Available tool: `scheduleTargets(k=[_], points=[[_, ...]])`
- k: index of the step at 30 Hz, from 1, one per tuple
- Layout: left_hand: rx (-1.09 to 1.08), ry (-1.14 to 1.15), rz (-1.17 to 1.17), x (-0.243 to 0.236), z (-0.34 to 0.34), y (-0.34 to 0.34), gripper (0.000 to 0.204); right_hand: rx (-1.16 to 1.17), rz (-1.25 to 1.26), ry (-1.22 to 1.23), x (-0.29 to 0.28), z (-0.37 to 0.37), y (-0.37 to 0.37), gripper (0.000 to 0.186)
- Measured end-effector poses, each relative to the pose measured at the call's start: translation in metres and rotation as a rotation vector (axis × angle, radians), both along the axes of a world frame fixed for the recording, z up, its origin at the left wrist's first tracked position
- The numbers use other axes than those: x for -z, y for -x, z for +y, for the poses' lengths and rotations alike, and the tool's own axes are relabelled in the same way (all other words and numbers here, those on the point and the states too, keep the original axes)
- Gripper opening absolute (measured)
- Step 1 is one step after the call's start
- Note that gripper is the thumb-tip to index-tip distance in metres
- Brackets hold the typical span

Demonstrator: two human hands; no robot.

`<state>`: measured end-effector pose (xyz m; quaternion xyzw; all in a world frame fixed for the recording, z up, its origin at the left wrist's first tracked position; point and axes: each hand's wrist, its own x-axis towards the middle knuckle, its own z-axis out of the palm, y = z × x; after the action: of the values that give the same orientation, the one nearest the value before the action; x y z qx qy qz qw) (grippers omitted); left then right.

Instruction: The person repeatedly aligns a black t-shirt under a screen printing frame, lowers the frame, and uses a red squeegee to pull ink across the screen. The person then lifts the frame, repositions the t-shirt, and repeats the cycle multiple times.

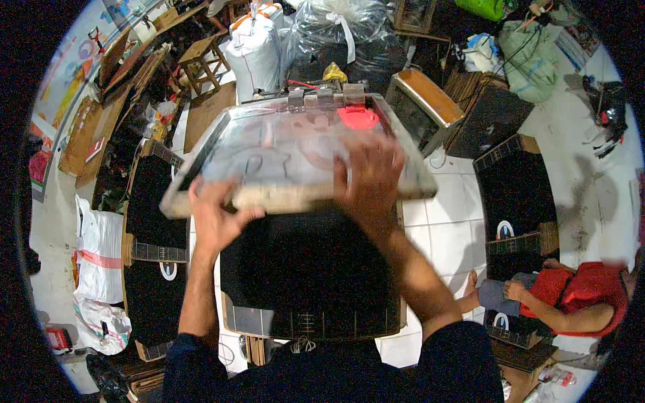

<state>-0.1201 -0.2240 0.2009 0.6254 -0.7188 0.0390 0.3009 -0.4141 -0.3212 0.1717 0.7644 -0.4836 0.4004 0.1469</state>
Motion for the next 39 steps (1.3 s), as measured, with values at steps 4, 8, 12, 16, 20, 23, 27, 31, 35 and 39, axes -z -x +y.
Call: scheduleTargets(k=[4, 8, 12, 16, 20, 23, 27, 31, 35, 39], points=[[-0.356, 0.512, 0.015, -0.005, -0.001, -0.054, 0.094, -0.04, -0.143, 0.248, -0.101, -0.071, -0.018, 0.021], [-0.543, 0.384, 0.401, 0.128, 0.085, -0.154, 0.081, 0.085, -0.266, -0.123, -0.152, -0.094, -0.03, 0.024], [-0.973, -0.506, 0.242, 0.324, 0.268, -0.195, 0.037, 0.193, -0.223, -0.183, -0.167, -0.115, -0.03, 0.031], [-0.855, -1.108, 0.765, 0.444, 0.425, -0.145, 0.038, 0.202, -0.201, -0.208, -0.178, -0.147, -0.023, 0.037], [-0.919, -0.804, 0.897, 0.467, 0.473, -0.094, 0.048, 0.189, -0.248, -0.175, -0.182, -0.162, -0.018, 0.041], [-1.006, -0.687, 0.909, 0.459, 0.461, -0.091, 0.05, 0.197, -0.223, -0.182, -0.186, -0.164, -0.018, 0.041], [-0.888, -0.804, 0.868, 0.448, 0.449, -0.098, 0.046, 0.231, -0.216, -0.175, -0.195, -0.169, -0.022, 0.042], [-0.627, -1.007, 0.215, 0.44, 0.446, -0.095, 0.04, 0.22, -0.208, -0.191, -0.202, -0.174, -0.022, 0.046], [-0.895, -1.083, 0.214, 0.446, 0.443, -0.091, 0.038, 0.218, -0.176, -0.188, -0.201, -0.174, -0.019, 0.047], [-1.024, -0.864, 0.293, 0.46, 0.451, -0.088, 0.039, 0.224, -0.187, -0.221, -0.2, -0.172, -0.02, 0.049]])
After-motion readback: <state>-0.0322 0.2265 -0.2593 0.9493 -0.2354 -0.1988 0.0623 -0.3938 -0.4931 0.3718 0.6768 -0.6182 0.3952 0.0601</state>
